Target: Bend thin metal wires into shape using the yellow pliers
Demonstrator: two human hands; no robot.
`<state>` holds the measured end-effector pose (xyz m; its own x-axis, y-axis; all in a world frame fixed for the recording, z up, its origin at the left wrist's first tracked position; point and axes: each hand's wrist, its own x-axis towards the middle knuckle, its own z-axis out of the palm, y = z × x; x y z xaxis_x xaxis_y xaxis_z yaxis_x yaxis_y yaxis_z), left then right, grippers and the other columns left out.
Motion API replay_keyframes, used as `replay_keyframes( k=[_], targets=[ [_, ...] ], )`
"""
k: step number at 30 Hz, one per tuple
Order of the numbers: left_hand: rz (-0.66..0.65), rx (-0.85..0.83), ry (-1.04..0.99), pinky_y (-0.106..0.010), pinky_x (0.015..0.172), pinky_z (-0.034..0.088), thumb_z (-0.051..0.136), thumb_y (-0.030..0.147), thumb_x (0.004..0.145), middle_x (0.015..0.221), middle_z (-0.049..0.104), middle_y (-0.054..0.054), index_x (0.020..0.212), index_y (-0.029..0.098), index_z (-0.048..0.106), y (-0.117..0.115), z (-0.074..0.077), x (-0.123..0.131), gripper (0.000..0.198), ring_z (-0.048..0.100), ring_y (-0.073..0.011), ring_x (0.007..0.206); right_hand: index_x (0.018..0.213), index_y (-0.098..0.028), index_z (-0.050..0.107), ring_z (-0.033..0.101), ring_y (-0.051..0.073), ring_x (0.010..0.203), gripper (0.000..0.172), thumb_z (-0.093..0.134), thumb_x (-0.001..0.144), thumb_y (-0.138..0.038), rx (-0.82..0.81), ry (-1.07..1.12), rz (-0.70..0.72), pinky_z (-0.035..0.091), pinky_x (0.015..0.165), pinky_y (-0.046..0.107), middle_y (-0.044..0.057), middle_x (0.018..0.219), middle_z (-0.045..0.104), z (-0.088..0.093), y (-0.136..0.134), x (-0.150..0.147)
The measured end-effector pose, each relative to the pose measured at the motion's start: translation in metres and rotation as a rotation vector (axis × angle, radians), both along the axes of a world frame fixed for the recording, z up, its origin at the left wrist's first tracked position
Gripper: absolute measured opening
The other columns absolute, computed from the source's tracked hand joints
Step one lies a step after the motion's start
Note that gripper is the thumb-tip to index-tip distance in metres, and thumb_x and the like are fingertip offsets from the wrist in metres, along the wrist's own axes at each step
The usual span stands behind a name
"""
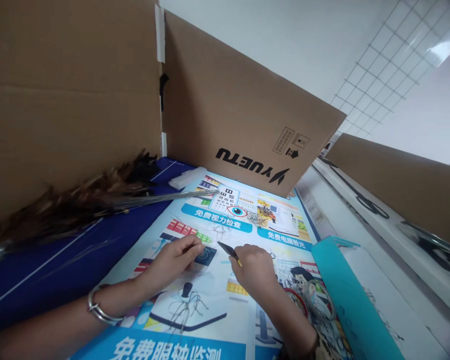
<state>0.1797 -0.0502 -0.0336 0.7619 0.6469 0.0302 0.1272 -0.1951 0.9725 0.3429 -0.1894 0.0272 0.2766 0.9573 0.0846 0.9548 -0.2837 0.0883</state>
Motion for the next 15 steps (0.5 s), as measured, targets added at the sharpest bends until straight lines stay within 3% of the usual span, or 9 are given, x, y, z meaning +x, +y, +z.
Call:
replay_keyframes(
  k=[5, 15],
  targets=[
    [-0.007, -0.130, -0.046, -0.022, 0.047, 0.033, 0.047, 0.047, 0.091, 0.054, 0.052, 0.006, 0.074, 0.020, 0.051, -0.0011, 0.0011, 0.0003, 0.031, 0.046, -0.0119, 0.049, 0.081, -0.020, 0.061, 0.056, 0.018, 0.073, 0.009, 0.057, 0.088, -0.025, 0.085, -0.100, 0.076, 0.028, 0.063, 0.029, 0.002, 0.078, 0.064, 0.0029, -0.0063, -0.0006],
    [-0.021, -0.128, -0.078, -0.023, 0.053, 0.039, 0.049, 0.044, 0.090, 0.065, 0.054, 0.005, 0.075, 0.020, 0.051, -0.0013, 0.0044, 0.0004, 0.028, 0.051, -0.0113, 0.055, 0.080, -0.019, 0.061, 0.052, 0.019, 0.070, 0.006, 0.063, 0.085, -0.022, 0.118, -0.171, 0.112, 0.024, 0.063, 0.032, 0.004, 0.076, 0.062, 0.0047, -0.0086, -0.0047]
  ],
)
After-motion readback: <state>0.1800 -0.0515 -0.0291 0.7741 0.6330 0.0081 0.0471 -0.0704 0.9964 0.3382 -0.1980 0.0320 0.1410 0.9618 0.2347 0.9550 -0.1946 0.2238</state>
